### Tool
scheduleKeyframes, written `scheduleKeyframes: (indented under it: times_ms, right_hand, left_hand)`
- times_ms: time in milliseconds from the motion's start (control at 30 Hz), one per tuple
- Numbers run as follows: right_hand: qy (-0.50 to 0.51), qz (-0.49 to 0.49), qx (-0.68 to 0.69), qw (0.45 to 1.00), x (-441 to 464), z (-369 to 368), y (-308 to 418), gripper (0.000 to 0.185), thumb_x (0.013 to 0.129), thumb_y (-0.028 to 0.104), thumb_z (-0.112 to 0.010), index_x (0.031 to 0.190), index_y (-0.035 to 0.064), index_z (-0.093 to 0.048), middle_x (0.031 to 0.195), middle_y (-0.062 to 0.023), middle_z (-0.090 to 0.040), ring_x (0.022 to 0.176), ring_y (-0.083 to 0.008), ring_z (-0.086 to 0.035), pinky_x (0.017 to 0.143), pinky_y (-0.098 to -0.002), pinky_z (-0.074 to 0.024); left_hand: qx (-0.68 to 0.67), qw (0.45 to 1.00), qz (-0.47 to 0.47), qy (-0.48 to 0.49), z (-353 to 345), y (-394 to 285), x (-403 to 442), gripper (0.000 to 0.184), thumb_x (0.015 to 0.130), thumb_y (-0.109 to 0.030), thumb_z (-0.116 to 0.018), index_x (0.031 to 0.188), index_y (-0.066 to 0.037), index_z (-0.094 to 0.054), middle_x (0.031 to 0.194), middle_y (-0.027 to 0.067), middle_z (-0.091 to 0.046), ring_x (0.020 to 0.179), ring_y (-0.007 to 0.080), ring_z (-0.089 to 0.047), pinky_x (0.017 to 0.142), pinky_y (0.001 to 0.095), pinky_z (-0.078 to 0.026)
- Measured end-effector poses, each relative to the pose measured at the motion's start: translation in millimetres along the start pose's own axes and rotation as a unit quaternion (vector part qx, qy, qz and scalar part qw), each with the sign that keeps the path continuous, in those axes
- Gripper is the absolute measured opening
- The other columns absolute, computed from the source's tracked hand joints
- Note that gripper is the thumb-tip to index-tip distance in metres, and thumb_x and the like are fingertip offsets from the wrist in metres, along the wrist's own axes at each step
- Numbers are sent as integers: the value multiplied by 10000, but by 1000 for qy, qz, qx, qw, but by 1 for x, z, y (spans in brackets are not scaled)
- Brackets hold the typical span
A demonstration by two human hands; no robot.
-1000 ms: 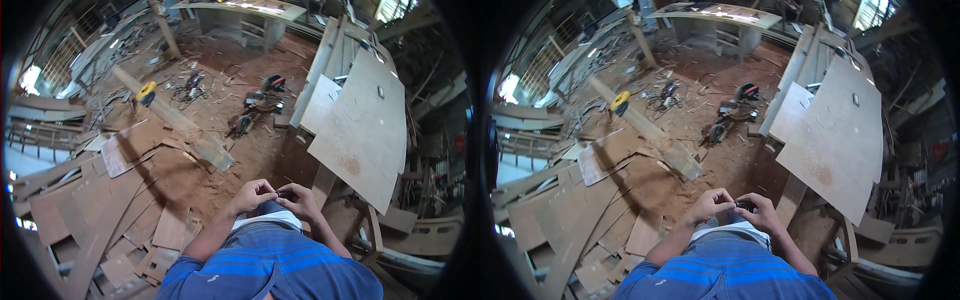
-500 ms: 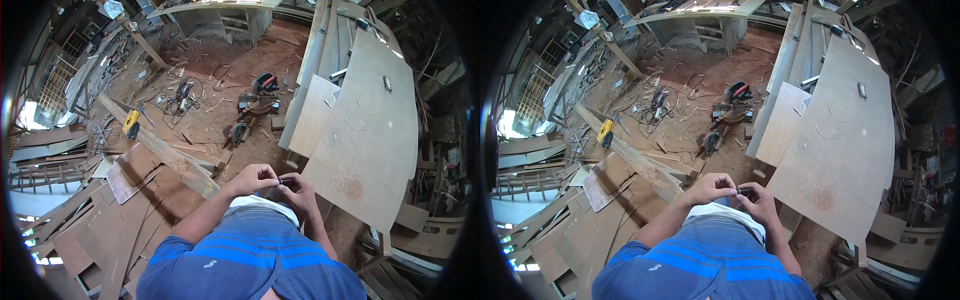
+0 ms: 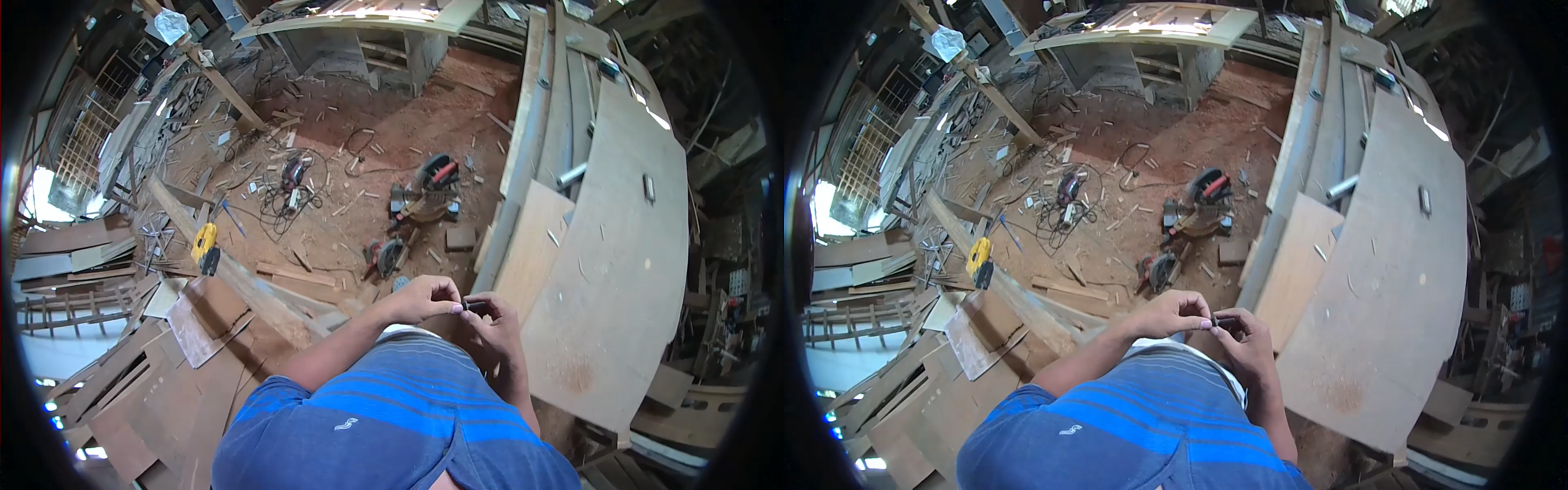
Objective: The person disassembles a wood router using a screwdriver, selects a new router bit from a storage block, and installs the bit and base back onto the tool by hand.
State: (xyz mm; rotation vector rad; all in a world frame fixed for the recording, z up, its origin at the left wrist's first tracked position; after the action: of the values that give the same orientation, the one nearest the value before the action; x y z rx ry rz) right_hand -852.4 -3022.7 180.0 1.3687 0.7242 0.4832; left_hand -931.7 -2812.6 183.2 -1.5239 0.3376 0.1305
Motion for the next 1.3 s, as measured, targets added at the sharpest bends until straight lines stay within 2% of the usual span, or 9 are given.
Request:
scheduleKeyframes:
  times_ms: [100,400,667,800,900,933,1100,1167,1300]
  right_hand:
    - [24,9,-12,1000,83,-43,20,251,918,85,-811,1147,2,-754,961,-61,-772,870,-112,-694,779,-288,-545]
    - [252,37,-73,964,302,-206,66,313,945,190,-824,1184,2,-747,990,-71,-776,872,-109,-689,776,-295,-542]
    - [428,53,-113,895,434,-350,116,298,964,212,-825,1142,-12,-745,989,-86,-769,876,-127,-715,747,-295,-562]
    - [466,98,-89,875,508,-419,111,309,942,271,-838,1089,8,-768,862,-125,-760,782,-156,-718,688,-342,-552]
    - [464,121,-116,870,581,-457,113,315,938,273,-843,1093,9,-772,865,-121,-764,781,-157,-715,695,-338,-557]
    - [476,63,-113,870,613,-471,101,285,962,237,-834,1119,7,-771,952,-86,-781,868,-126,-704,763,-302,-563]
    - [404,159,-76,898,816,-538,124,320,924,251,-879,1096,8,-761,917,-34,-771,856,-115,-698,753,-310,-569]
    - [350,115,-80,926,893,-556,141,283,928,240,-877,1044,14,-754,907,-36,-769,833,-95,-689,743,-292,-564]
    - [305,34,4,952,989,-567,196,282,930,232,-871,1055,5,-759,890,-32,-769,817,-80,-694,731,-271,-567]
  left_hand:
    - [-8,999,-19,-36,82,9,7,190,999,-187,-775,1089,-33,-709,1011,37,-757,958,110,-670,877,303,-537]
    - [-121,968,-20,-217,295,52,-49,148,1010,-114,-749,1102,-14,-691,1042,39,-730,971,107,-673,879,290,-542]
    - [-229,868,-45,-438,405,60,-112,131,1021,-37,-705,1134,4,-654,1046,51,-723,964,106,-679,868,267,-550]
    - [-265,812,-62,-517,468,78,-117,197,1035,-27,-690,1212,6,-610,1064,51,-706,993,107,-681,909,256,-556]
    - [-261,794,-98,-541,539,91,-95,215,1016,1,-693,1213,3,-607,1109,87,-713,1023,130,-704,914,278,-578]
    - [-285,792,-122,-526,570,101,-83,208,1039,-22,-680,1229,12,-602,1132,84,-719,1057,139,-697,973,287,-565]
    - [-253,798,-132,-531,788,128,-5,186,1038,-5,-660,1223,2,-643,1128,62,-726,1073,141,-702,998,306,-564]
    - [-201,822,-129,-518,891,100,24,142,1033,-26,-685,1174,-17,-671,1073,35,-732,989,108,-692,890,269,-559]
    - [-224,846,-108,-472,990,47,67,145,1014,-39,-722,1150,-19,-676,1024,16,-724,908,85,-666,774,236,-523]
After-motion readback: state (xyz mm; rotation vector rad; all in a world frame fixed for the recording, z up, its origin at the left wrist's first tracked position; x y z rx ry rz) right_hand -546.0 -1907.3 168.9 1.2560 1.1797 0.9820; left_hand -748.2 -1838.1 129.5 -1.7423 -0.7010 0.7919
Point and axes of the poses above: each hand's wrist, its own x-axis towards the middle knuckle, its own z-axis out of the back of the hand, y = z × x, the point moved 2 cm from there along x, towards the middle knuckle
